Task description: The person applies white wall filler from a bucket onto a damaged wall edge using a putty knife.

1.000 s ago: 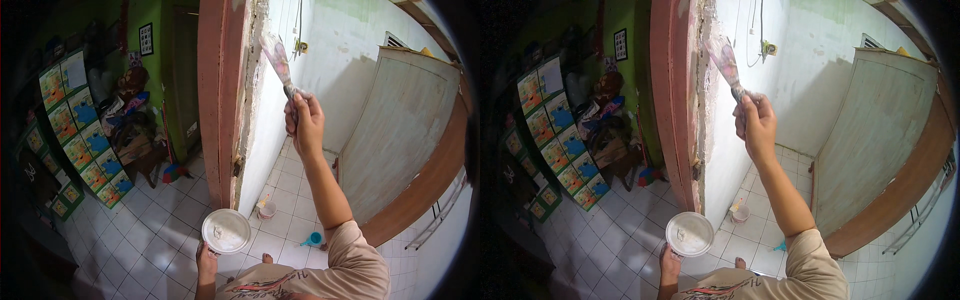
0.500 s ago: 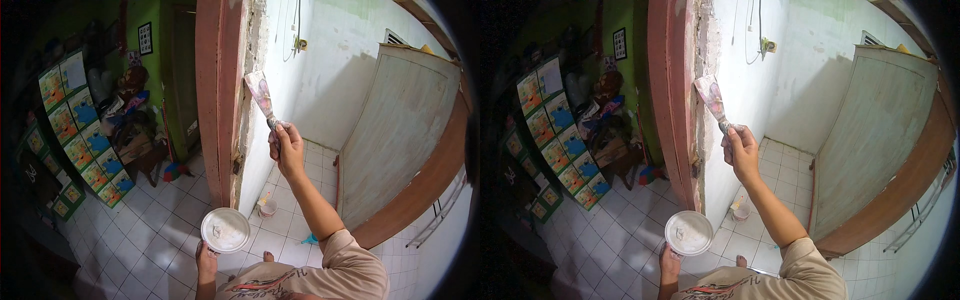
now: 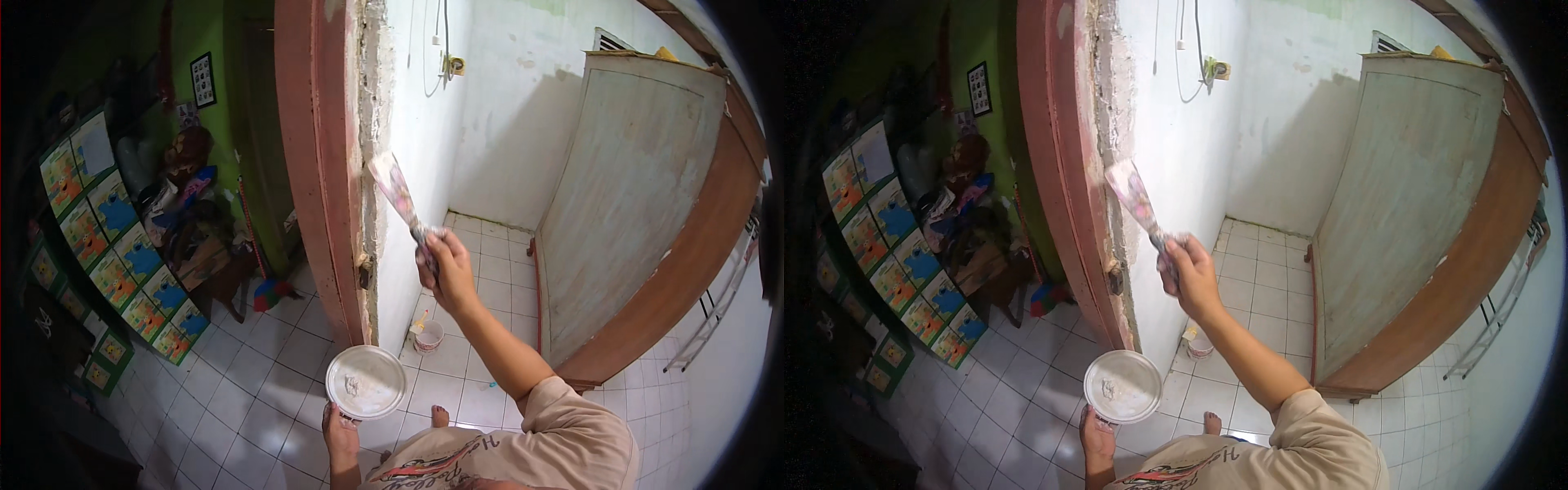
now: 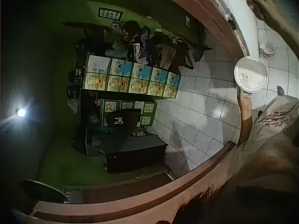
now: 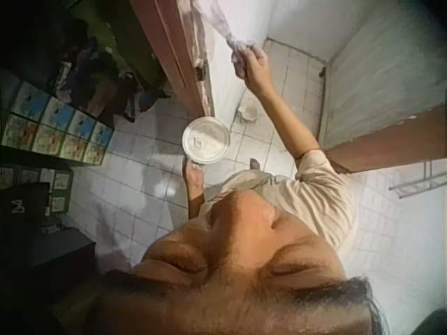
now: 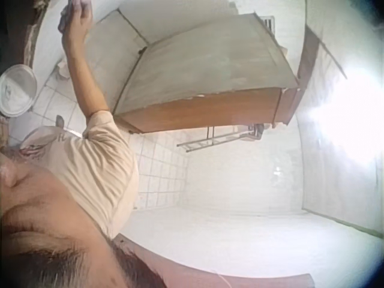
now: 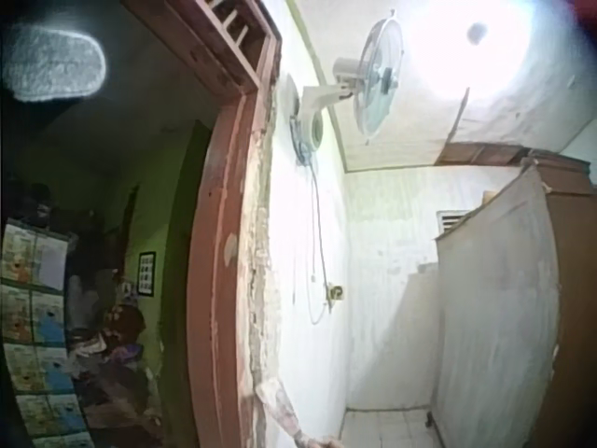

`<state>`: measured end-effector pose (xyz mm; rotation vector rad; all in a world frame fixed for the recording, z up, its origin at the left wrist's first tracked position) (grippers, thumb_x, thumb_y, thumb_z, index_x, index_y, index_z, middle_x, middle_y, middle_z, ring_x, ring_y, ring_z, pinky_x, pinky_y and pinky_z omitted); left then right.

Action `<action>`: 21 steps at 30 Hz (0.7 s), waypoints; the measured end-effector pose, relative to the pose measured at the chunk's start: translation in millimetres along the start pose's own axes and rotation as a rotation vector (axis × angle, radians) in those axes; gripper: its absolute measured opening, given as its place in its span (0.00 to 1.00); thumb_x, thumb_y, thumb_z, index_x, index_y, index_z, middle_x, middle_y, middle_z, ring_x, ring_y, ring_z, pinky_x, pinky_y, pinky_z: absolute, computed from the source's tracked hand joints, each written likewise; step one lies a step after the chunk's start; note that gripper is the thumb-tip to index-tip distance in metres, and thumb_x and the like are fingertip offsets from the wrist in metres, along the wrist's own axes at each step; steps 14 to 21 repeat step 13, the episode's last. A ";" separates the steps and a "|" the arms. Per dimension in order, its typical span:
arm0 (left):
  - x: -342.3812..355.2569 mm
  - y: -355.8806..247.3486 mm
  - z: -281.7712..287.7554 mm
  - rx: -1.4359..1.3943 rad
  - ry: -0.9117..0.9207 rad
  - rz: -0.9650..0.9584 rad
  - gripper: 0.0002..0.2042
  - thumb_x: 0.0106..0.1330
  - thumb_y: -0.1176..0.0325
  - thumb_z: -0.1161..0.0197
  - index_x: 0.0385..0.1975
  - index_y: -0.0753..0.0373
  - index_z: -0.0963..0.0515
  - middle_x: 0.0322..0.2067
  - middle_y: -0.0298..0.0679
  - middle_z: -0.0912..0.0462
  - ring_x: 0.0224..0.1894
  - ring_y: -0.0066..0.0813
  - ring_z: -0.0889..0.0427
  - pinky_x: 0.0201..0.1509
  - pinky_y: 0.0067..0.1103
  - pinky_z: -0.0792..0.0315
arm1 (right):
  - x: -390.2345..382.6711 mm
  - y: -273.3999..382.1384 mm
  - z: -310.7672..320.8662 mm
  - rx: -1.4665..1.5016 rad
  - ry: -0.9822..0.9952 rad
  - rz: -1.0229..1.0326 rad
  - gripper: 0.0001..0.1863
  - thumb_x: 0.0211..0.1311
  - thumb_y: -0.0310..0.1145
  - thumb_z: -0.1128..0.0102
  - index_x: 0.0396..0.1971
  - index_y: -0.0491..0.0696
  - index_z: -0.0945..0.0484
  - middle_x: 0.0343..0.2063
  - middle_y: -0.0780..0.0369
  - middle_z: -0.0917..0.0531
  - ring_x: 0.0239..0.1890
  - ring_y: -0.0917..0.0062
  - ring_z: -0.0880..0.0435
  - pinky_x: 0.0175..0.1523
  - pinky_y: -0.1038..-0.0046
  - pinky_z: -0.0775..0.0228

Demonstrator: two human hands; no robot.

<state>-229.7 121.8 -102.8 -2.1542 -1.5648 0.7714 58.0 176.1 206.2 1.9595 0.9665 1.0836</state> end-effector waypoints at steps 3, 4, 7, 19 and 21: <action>-2.8 2.7 3.5 0.027 -0.008 0.036 0.14 0.73 0.63 0.47 0.54 0.60 0.29 0.54 0.42 0.22 0.55 0.37 0.21 0.54 0.36 0.24 | -43.2 -14.1 31.9 0.025 -0.069 -0.074 0.09 0.72 0.37 0.47 0.39 0.47 0.29 0.20 0.64 0.24 0.11 0.84 0.35 0.15 0.81 0.49; -4.3 2.9 3.9 0.034 -0.022 0.044 0.14 0.73 0.63 0.47 0.54 0.60 0.29 0.53 0.41 0.22 0.54 0.37 0.21 0.54 0.36 0.23 | -58.9 -21.0 43.8 0.044 -0.101 -0.125 0.09 0.71 0.37 0.48 0.39 0.47 0.29 0.20 0.64 0.25 0.11 0.83 0.35 0.16 0.81 0.46; -4.6 10.4 13.1 0.062 -0.022 0.093 0.14 0.73 0.62 0.47 0.53 0.60 0.29 0.53 0.41 0.22 0.54 0.37 0.21 0.52 0.36 0.23 | -107.7 -42.4 78.6 0.067 -0.162 -0.286 0.11 0.71 0.39 0.44 0.41 0.47 0.28 0.20 0.66 0.25 0.14 0.85 0.33 0.18 0.82 0.48; 7.3 14.3 26.1 0.154 0.000 0.210 0.14 0.73 0.62 0.46 0.53 0.60 0.28 0.52 0.40 0.21 0.53 0.35 0.21 0.50 0.34 0.24 | -185.8 -64.4 109.0 -0.193 -0.232 -0.451 0.15 0.65 0.39 0.35 0.43 0.47 0.28 0.22 0.65 0.25 0.17 0.85 0.31 0.19 0.81 0.46; 7.3 14.3 26.1 0.154 0.000 0.210 0.14 0.73 0.62 0.46 0.53 0.60 0.28 0.52 0.40 0.21 0.53 0.35 0.21 0.50 0.34 0.24 | -185.8 -64.4 109.0 -0.193 -0.232 -0.451 0.15 0.65 0.39 0.35 0.43 0.47 0.28 0.22 0.65 0.25 0.17 0.85 0.31 0.19 0.81 0.46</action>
Point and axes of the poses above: each hand's wrist, its own x-axis towards the middle knuckle, its own z-axis out of the back of the hand, y = z × x, the point moved 6 cm from there along x, towards the middle knuckle
